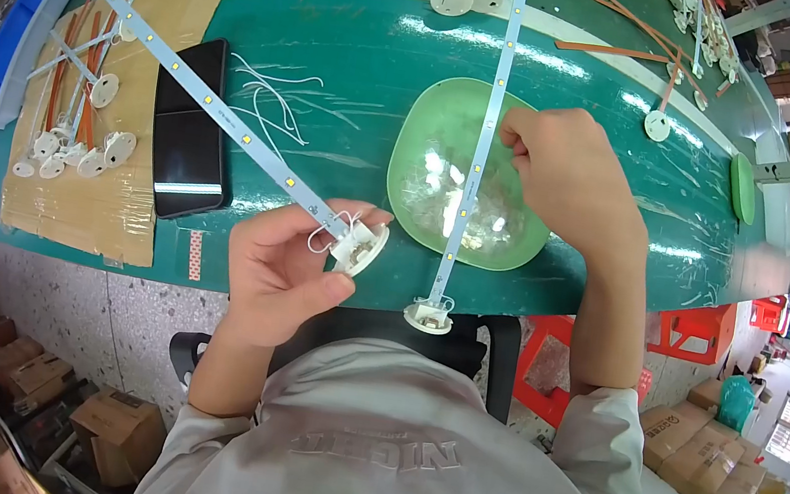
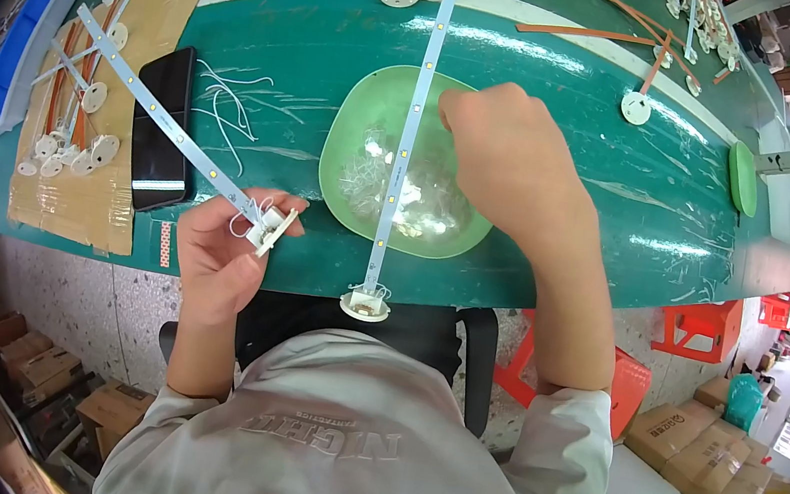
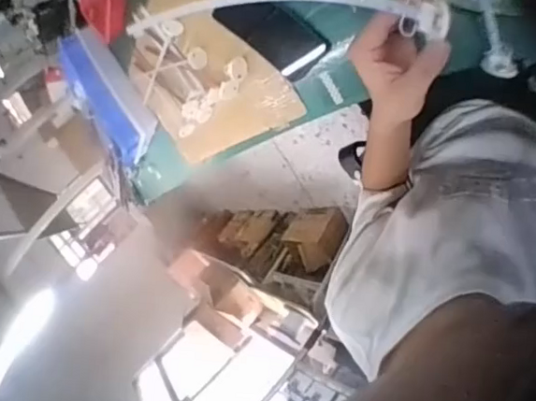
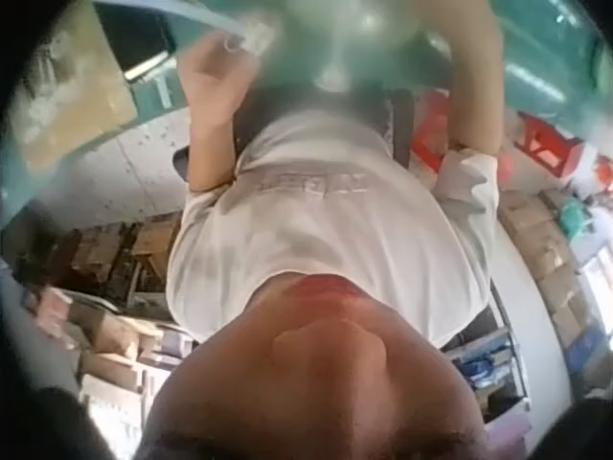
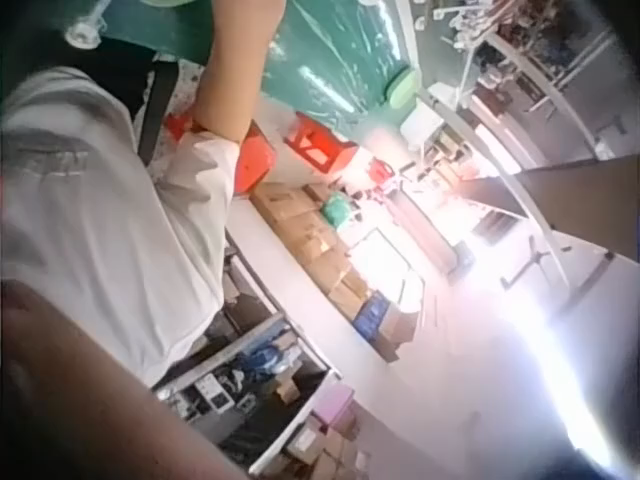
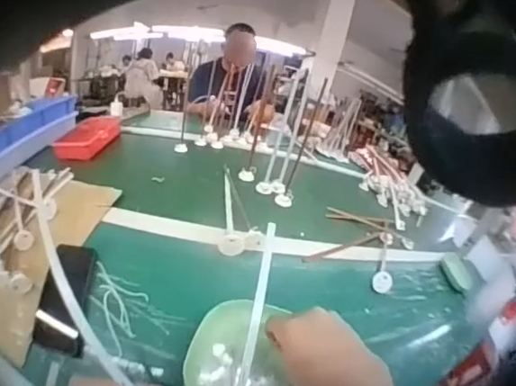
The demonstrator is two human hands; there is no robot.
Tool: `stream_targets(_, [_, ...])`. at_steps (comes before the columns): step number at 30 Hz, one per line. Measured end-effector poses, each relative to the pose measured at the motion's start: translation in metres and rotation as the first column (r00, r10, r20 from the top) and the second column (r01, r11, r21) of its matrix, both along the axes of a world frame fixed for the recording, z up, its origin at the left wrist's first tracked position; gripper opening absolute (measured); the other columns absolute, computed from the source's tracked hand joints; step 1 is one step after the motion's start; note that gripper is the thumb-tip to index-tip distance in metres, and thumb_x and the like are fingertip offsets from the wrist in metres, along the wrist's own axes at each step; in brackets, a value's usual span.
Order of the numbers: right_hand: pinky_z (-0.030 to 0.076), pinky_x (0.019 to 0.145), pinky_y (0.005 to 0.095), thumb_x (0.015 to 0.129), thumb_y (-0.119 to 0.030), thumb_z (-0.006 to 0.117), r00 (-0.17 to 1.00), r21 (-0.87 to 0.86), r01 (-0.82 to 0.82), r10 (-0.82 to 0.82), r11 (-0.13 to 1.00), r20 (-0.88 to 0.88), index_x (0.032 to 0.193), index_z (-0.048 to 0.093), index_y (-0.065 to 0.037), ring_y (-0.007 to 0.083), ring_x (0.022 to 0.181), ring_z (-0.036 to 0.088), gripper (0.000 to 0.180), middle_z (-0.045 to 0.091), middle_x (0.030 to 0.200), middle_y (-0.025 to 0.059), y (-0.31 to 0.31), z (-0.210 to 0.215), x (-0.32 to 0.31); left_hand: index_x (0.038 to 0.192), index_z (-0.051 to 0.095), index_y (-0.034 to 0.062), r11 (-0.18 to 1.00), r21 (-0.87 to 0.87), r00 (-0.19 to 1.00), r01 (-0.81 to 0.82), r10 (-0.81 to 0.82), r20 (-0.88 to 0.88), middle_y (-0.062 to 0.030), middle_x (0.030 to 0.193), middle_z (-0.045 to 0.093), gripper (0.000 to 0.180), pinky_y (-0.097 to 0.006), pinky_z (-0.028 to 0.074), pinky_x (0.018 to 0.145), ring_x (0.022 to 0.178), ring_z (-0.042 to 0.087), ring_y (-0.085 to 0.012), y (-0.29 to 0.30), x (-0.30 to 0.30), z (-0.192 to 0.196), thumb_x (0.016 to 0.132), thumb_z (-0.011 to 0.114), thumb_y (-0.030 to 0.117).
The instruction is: Assembling LED light strips by attaching them to plastic bases and connecting wires.
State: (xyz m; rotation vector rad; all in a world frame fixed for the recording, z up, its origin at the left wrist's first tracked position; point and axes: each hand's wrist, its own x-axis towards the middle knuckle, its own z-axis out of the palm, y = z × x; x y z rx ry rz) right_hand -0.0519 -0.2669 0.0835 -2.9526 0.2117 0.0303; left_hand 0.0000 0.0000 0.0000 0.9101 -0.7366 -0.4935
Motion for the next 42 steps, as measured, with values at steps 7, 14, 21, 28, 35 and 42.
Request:
stream_targets(7, [0.049,0.063,0.0414,0.076,0.001,0.058,0.990,0.040,-0.056,0.051,0.998,0.130,0.086,0.064,0.002,0.0347,0.069,0.061,0.012,0.062,0.076,0.0194,0.006,0.005,-0.011,0.125,0.053,-0.0046,0.994,-0.104,0.994,-0.044,0.033,-0.104,-0.0219,0.122,0.059,0.050,-0.047,0.047,0.095,0.113,0.058,-0.0351,-0.003,-0.008,0.002,0.080,0.071,0.005])
stream_targets(14, [0.051,0.059,0.0285,0.073,0.006,0.064,0.677,0.601,-0.253,-0.305,0.759,0.670,0.080,0.065,0.003,0.0211,0.063,0.064,0.007,0.067,0.073,0.0132,0.075,0.013,-0.073,0.121,0.052,-0.0036,0.986,-0.150,0.983,-0.077,0.049,-0.178,-0.0210,0.121,0.059,0.054,-0.044,0.046,0.098,0.112,0.059,-0.0303,-0.007,-0.016,0.019,0.072,0.074,-0.005])
stream_targets(21, [0.052,0.059,0.0299,0.070,0.009,0.072,0.704,0.690,-0.570,-0.169,0.445,0.690,0.088,0.069,0.002,0.0246,0.069,0.065,0.019,0.068,0.083,0.0142,0.107,-0.005,-0.071,0.122,0.048,-0.0011,0.961,-0.275,0.994,0.000,-0.031,-0.107,-0.0243,0.130,0.053,0.061,-0.050,0.042,0.105,0.120,0.054,-0.0358,-0.010,-0.038,0.035,0.068,0.076,-0.011])
stream_targets(28, [0.053,0.063,0.0329,0.069,0.009,0.072,0.668,0.619,-0.597,-0.111,0.511,0.736,0.086,0.068,0.003,0.0251,0.069,0.064,0.018,0.067,0.081,0.0130,0.107,-0.001,-0.074,0.118,0.045,0.0079,0.988,-0.151,0.992,-0.035,0.016,-0.122,-0.0172,0.127,0.058,0.066,-0.044,0.054,0.090,0.111,0.061,-0.0320,-0.002,-0.056,0.043,0.067,0.086,0.020])
stream_targets(35, [0.053,0.064,0.0355,0.068,0.009,0.072,0.606,0.552,-0.640,-0.091,0.534,0.790,0.085,0.068,0.004,0.0262,0.070,0.063,0.019,0.066,0.082,0.0129,0.113,-0.005,-0.079,0.118,0.045,0.0062,0.981,-0.193,0.992,0.010,-0.034,-0.119,-0.0188,0.127,0.058,0.063,-0.044,0.053,0.092,0.112,0.061,-0.0326,-0.003,-0.063,0.042,0.069,0.085,0.017])
stream_targets(42, [0.051,0.058,0.0314,0.061,0.004,0.072,0.509,0.371,-0.705,0.066,0.605,0.858,0.084,0.068,0.006,0.0244,0.068,0.062,0.024,0.065,0.081,0.0133,0.108,-0.011,-0.079,0.115,0.053,-0.0051,0.960,-0.253,0.969,0.122,-0.171,-0.179,-0.0264,0.120,0.059,0.058,-0.046,0.050,0.096,0.114,0.059,-0.0348,0.008,-0.055,0.042,0.066,0.083,0.000])
